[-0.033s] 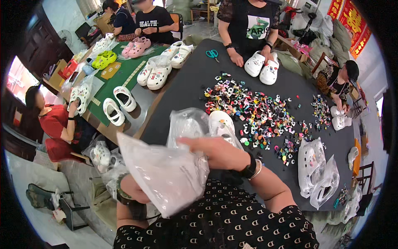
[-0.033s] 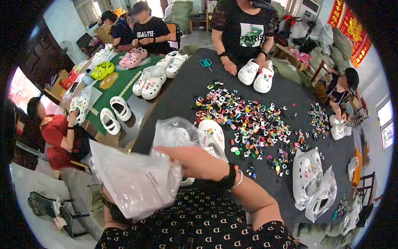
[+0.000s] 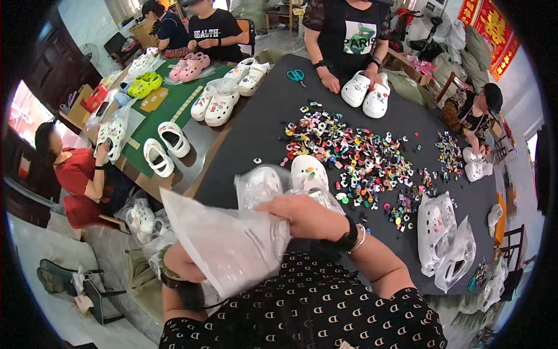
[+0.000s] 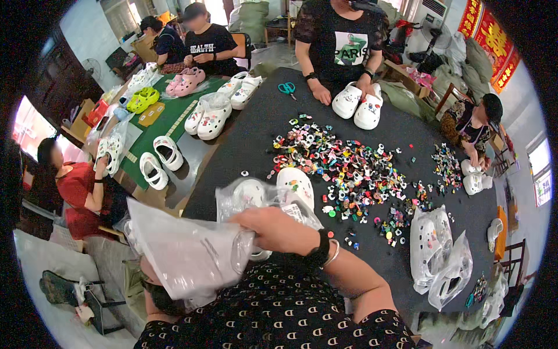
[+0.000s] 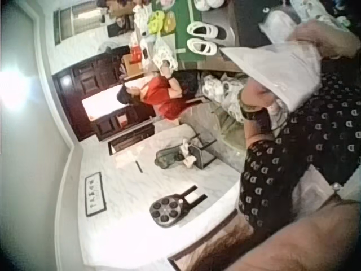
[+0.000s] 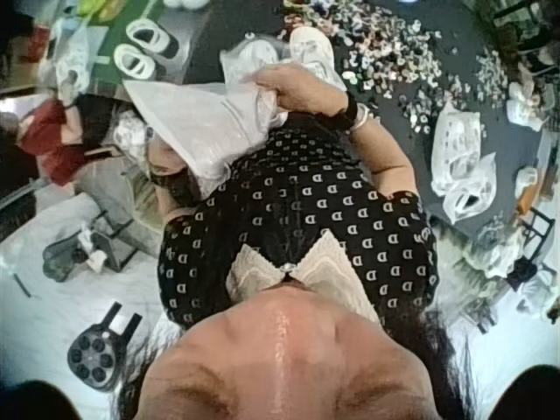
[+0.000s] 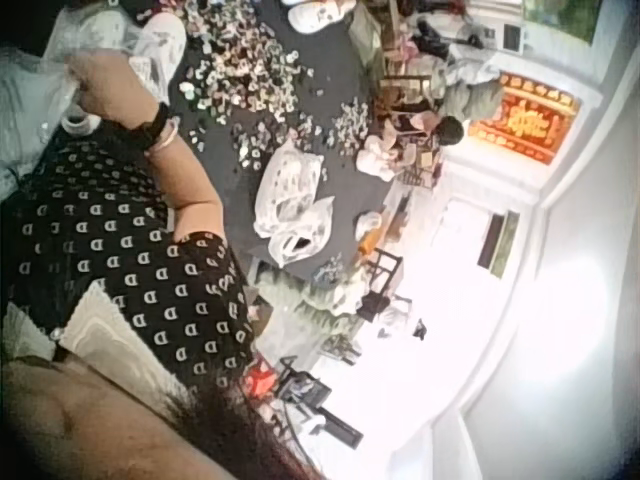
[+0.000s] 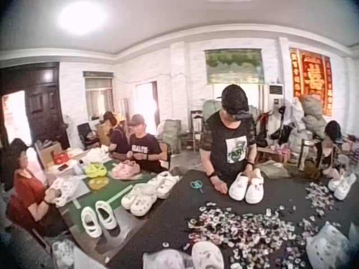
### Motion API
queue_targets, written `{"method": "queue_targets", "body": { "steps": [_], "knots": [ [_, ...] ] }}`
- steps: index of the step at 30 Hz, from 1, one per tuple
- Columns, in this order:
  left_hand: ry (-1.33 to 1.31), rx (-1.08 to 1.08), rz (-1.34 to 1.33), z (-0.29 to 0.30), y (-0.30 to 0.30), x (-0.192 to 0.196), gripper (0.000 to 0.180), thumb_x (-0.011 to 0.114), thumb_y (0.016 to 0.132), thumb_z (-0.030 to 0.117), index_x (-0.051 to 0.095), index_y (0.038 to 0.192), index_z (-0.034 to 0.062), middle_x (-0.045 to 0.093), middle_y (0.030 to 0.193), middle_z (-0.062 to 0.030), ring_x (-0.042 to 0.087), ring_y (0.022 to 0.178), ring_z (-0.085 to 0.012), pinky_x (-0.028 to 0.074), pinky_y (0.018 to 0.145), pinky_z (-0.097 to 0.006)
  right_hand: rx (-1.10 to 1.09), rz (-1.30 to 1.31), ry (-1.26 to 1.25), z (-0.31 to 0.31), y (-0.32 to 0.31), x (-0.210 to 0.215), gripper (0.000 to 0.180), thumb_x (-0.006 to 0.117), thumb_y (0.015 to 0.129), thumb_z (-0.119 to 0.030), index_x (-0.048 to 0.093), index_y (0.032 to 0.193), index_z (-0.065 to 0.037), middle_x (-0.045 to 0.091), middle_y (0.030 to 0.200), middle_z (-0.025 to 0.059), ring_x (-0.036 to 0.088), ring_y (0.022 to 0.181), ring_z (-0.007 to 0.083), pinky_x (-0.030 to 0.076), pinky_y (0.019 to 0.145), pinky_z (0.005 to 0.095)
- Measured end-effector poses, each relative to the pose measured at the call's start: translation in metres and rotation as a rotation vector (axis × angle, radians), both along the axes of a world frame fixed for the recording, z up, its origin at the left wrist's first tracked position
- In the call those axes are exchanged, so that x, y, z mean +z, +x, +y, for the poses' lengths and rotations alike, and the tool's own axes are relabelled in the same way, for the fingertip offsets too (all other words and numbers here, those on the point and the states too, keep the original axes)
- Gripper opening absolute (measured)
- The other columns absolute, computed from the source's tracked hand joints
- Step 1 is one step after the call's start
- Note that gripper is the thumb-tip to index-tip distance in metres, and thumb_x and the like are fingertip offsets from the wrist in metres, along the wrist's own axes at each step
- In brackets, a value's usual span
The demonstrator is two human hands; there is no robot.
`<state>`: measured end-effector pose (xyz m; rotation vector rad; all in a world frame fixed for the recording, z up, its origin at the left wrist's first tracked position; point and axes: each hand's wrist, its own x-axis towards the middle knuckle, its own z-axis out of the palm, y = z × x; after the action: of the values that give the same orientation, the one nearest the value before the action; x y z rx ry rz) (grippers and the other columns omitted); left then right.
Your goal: Applying decorative charms and accessories to foam clogs.
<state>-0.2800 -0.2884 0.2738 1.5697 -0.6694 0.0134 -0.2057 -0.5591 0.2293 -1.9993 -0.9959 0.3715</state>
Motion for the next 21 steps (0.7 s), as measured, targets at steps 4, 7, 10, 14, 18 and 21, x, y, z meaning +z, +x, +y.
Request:
{"method": "queue_targets", "body": {
  "steps": [4, 7, 10, 14, 18, 21],
  "knots": [
    [0.544, 0.478, 0.070, 0.017, 0.020, 0.004, 0.010, 0.063, 0.082, 0.007, 0.063, 0.088, -0.0011, 0.065, 0.095, -0.0117, 0.063, 0.080, -0.0268, 0.048, 0.071, -0.032, 0.044, 0.465, 0.097, -0.007, -0.010, -0.008, 0.026, 0.067, 0.082, -0.010, 0.062, 0.108, -0.008, 0.064, 0.086, 0.0053, 0.061, 0.077, 0.0162, 0.049, 0.071, 0.0294],
    [0.560, 0.608, -0.178, -0.004, 0.032, -0.030, 0.010, 0.064, 0.080, 0.007, 0.062, 0.084, -0.0015, 0.064, 0.093, -0.0135, 0.062, 0.080, -0.0257, 0.048, 0.070, -0.032, 0.086, 0.769, 0.362, 0.005, -0.021, -0.020, 0.022, 0.064, 0.089, -0.014, 0.062, 0.108, -0.005, 0.062, 0.088, -0.0008, 0.056, 0.077, 0.0046, 0.047, 0.067, 0.0228],
    [0.517, 0.335, -0.028, -0.004, 0.017, -0.104, 0.032, 0.061, 0.086, 0.015, 0.055, 0.115, 0.0020, 0.057, 0.119, -0.0132, 0.057, 0.105, -0.0254, 0.044, 0.090, -0.034, -0.025, 0.712, 0.696, 0.026, -0.022, -0.025, 0.021, 0.062, 0.091, -0.015, 0.062, 0.109, -0.004, 0.060, 0.090, -0.0047, 0.052, 0.079, 0.0006, 0.044, 0.067, 0.0198],
    [-0.533, 0.017, 0.611, -0.040, 0.000, -0.112, 0.058, 0.048, 0.095, 0.032, 0.028, 0.144, 0.0087, 0.039, 0.143, -0.0096, 0.040, 0.130, -0.0270, 0.032, 0.109, -0.041, -0.327, 0.159, 0.656, 0.042, -0.005, -0.064, 0.019, 0.060, 0.091, -0.014, 0.060, 0.106, -0.003, 0.059, 0.081, 0.0033, 0.055, 0.070, 0.0149, 0.046, 0.065, 0.0289],
    [-0.959, -0.061, 0.879, -0.045, 0.005, -0.087, 0.064, 0.033, 0.097, 0.052, 0.028, 0.144, 0.0088, 0.039, 0.143, -0.0091, 0.040, 0.130, -0.0282, 0.031, 0.108, -0.046, -0.191, -0.360, 0.183, 0.038, -0.013, -0.066, 0.014, 0.054, 0.086, -0.012, 0.056, 0.093, -0.001, 0.055, 0.080, 0.0170, 0.056, 0.076, 0.0346, 0.046, 0.070, 0.0425],
    [-0.935, -0.101, 0.955, -0.041, 0.007, -0.097, 0.060, 0.031, 0.099, 0.049, 0.027, 0.144, 0.0096, 0.038, 0.144, -0.0089, 0.038, 0.131, -0.0275, 0.033, 0.107, -0.046, -0.021, -0.390, -0.048, 0.039, -0.016, -0.069, 0.016, 0.053, 0.080, -0.013, 0.057, 0.092, -0.003, 0.057, 0.086, 0.0148, 0.058, 0.084, 0.0326, 0.044, 0.078, 0.0425]
  ]
}}
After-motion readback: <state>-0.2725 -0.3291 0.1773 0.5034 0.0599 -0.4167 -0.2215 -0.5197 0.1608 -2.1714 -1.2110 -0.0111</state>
